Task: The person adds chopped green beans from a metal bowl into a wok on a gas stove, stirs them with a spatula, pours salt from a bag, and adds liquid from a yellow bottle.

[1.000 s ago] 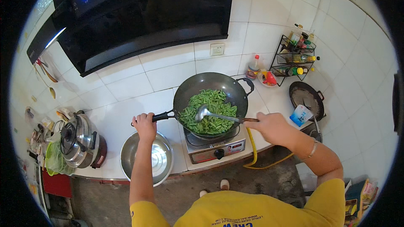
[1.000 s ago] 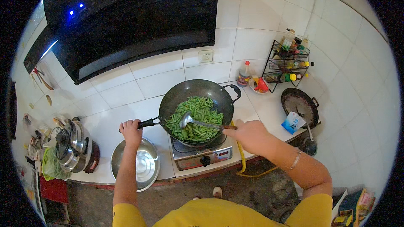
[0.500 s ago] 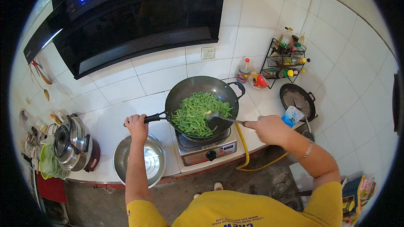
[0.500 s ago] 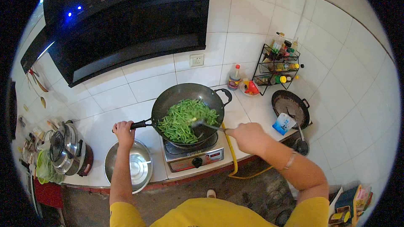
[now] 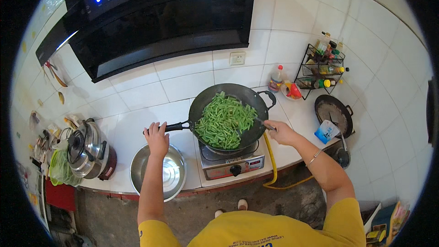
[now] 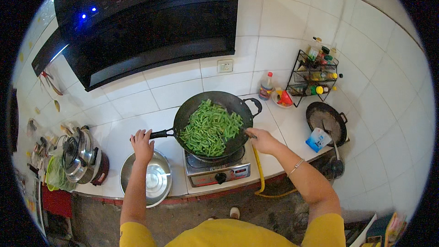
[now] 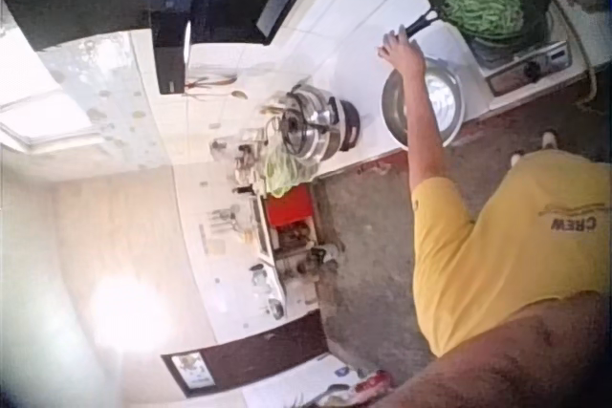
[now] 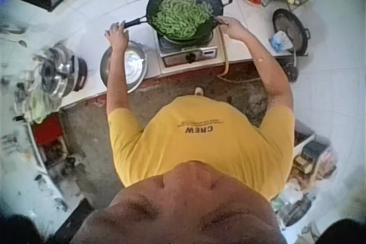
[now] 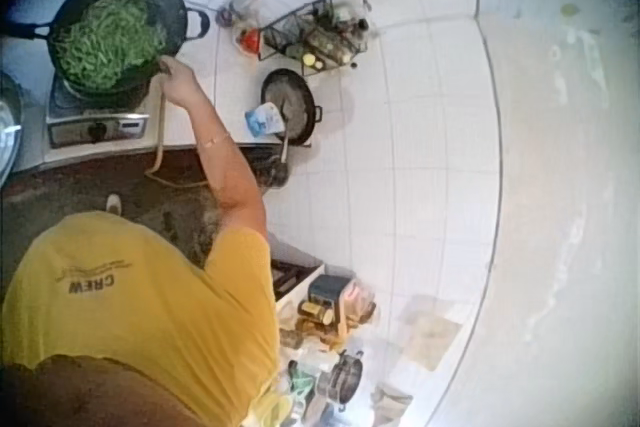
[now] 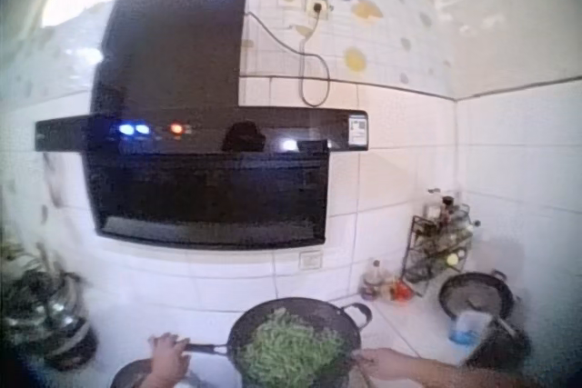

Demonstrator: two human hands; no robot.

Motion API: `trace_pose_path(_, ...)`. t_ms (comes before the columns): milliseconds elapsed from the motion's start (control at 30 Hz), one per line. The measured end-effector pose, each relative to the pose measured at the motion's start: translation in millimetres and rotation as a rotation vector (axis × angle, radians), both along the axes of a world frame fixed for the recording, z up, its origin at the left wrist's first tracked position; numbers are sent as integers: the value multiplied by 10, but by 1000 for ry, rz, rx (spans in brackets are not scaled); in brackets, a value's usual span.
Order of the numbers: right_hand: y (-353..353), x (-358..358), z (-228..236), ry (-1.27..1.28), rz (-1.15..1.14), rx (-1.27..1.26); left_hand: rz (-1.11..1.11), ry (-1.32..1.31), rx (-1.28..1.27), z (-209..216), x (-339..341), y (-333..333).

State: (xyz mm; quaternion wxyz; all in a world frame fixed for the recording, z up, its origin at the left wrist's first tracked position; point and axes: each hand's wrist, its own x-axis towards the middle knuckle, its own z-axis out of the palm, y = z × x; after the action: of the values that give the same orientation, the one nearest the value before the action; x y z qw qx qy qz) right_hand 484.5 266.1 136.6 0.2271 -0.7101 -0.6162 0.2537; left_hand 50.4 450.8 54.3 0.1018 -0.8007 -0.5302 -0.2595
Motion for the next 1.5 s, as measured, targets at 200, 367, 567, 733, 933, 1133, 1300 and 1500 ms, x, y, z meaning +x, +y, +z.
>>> trace_pose_path(200,-205,-26,811,-39,118,-137,41,1,-20,24,-112,-58)
trace_pose_path(367,271,193,160,151,-49,-74,47,-16,-51,58,-12,-43)
trace_pose_path(567,628,-186,90,456,23,-225,25,-16,-20,42,-43,-34)
trace_pose_path(733,335,-610,422,-472,518,183,44,-24,-21,-3,-71,-28)
trace_pose_path(933,-391,-647,1074,-863,599,56,33,-18,-23,-31,-98,-10)
trace_pose_path(1133,-796,-273,1496,-722,360,158,3,-9,-5,11,-27,-10)
trace_pose_path(1300,-943,-346,1927,-558,341,-49,20,-7,-13,20,-98,-38)
trace_pose_path(1500,-715,-653,1107,-847,292,-148,-5,-22,-2,0,-47,-13)
